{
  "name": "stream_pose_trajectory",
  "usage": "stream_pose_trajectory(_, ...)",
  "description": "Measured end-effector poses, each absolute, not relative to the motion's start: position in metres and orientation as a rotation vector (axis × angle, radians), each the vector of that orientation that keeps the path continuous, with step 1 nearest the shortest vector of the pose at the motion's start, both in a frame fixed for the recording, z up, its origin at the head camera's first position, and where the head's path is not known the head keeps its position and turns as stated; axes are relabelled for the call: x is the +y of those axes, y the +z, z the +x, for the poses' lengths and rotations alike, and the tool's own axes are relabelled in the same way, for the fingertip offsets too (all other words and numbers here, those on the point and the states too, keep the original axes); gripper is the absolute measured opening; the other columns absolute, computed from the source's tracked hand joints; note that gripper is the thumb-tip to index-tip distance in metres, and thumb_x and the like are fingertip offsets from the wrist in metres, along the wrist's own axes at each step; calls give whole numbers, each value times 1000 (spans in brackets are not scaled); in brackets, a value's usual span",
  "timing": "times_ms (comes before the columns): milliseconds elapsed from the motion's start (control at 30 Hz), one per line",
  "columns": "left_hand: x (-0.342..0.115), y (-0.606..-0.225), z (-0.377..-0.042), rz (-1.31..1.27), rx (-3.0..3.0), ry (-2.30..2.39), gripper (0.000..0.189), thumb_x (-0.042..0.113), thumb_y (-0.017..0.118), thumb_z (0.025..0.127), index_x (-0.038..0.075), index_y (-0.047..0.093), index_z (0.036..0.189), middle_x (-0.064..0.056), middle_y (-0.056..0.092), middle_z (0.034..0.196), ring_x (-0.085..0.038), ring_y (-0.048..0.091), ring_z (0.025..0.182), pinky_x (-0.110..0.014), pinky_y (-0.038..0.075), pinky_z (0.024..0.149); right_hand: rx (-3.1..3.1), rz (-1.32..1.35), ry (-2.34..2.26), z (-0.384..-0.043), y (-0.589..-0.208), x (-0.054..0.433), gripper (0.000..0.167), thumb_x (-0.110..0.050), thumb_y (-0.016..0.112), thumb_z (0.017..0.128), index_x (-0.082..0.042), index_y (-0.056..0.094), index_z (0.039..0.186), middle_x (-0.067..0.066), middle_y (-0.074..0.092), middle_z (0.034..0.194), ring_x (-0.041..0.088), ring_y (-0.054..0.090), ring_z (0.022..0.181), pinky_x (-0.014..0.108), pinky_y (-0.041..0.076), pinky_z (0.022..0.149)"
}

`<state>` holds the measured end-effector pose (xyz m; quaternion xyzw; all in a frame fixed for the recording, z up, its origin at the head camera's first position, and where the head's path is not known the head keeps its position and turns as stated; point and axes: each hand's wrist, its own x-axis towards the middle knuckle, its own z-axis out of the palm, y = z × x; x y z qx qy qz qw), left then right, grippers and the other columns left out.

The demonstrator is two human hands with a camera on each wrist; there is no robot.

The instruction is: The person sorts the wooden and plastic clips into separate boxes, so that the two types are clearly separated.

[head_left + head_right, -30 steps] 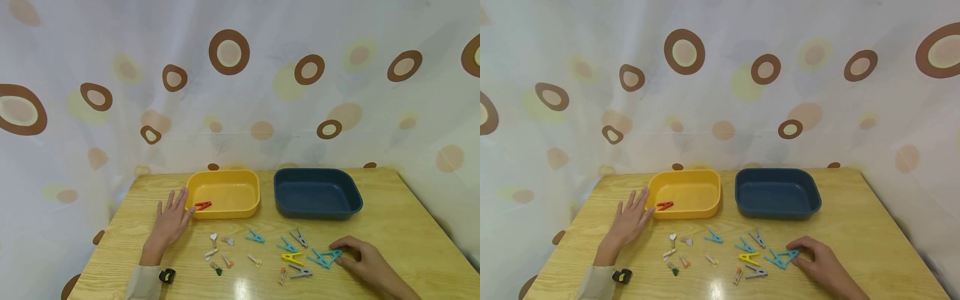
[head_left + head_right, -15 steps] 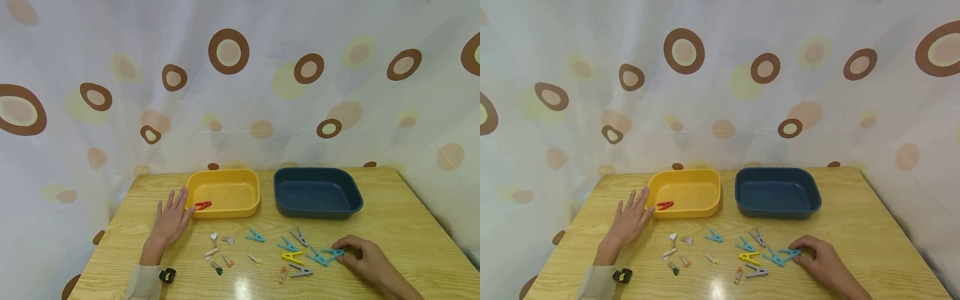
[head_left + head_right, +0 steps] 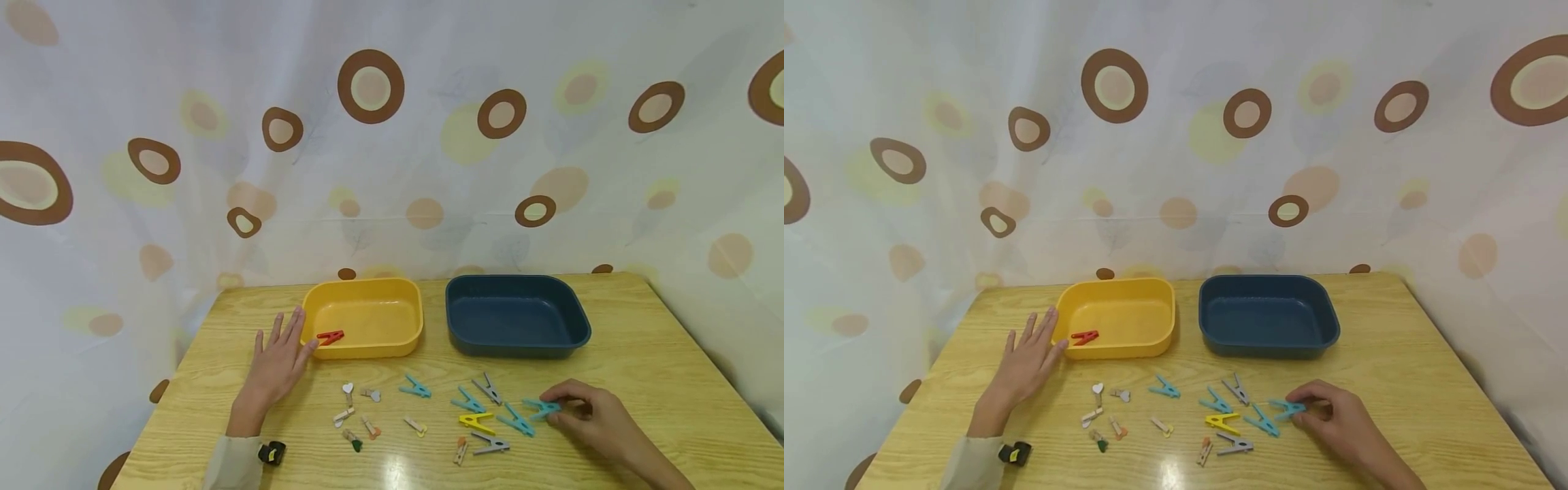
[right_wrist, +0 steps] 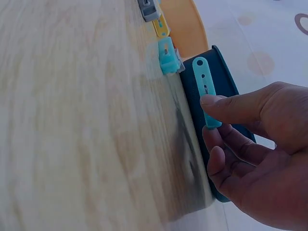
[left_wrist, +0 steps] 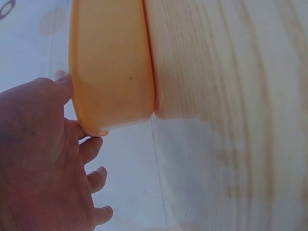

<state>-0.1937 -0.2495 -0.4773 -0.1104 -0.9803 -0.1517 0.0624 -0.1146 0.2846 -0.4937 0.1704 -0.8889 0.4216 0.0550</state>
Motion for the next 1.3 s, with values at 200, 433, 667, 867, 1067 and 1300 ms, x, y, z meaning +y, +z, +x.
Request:
stream_pose_trajectory(200,-250,-479,-195,-332,-2962,-465,71,48,37,111,6,18,165,-10,16,170,-40,8,156,-73,6,116,-2645,558,1282,-116,-487,277,25,1,82,83,-15,76,102,-6,73,98,4,65,82,25,55,60)
stream_pose_trajectory(433,-252,-479,-195,-326,-2967,-469,72,51,35,111,6,18,165,-10,17,170,-40,9,156,-73,5,116,-2644,555,1321,-122,-480,263,24,-2,82,85,-15,76,104,-5,73,99,5,64,83,26,54,60)
stream_pose_trajectory(667,-253,-479,-194,-323,-2961,-481,72,51,34,111,6,19,164,-11,18,170,-39,9,156,-72,7,116,-2640,608,1333,-129,-473,251,26,-4,83,84,-17,76,105,-5,73,100,5,64,84,26,54,59)
stream_pose_trajectory(867,-252,-478,-195,-330,-2971,-470,72,51,35,111,7,17,165,-8,16,170,-39,8,156,-72,5,117,-2585,683,1302,-135,-465,239,29,0,83,84,-18,75,105,-6,71,99,7,64,84,26,54,60)
stream_pose_trajectory(1067,-253,-477,-195,-330,-2964,-458,72,49,38,111,7,17,165,-8,16,170,-38,7,156,-73,6,116,-2528,745,1349,-145,-459,219,30,4,81,84,-15,75,105,1,71,101,11,63,83,25,55,62)
stream_pose_trajectory(1300,-251,-476,-195,-326,-2970,-455,71,48,38,111,6,18,165,-9,17,170,-38,8,156,-73,6,117,-2500,803,1381,-156,-453,193,26,1,79,88,-16,75,107,-1,72,102,10,65,85,26,56,64)
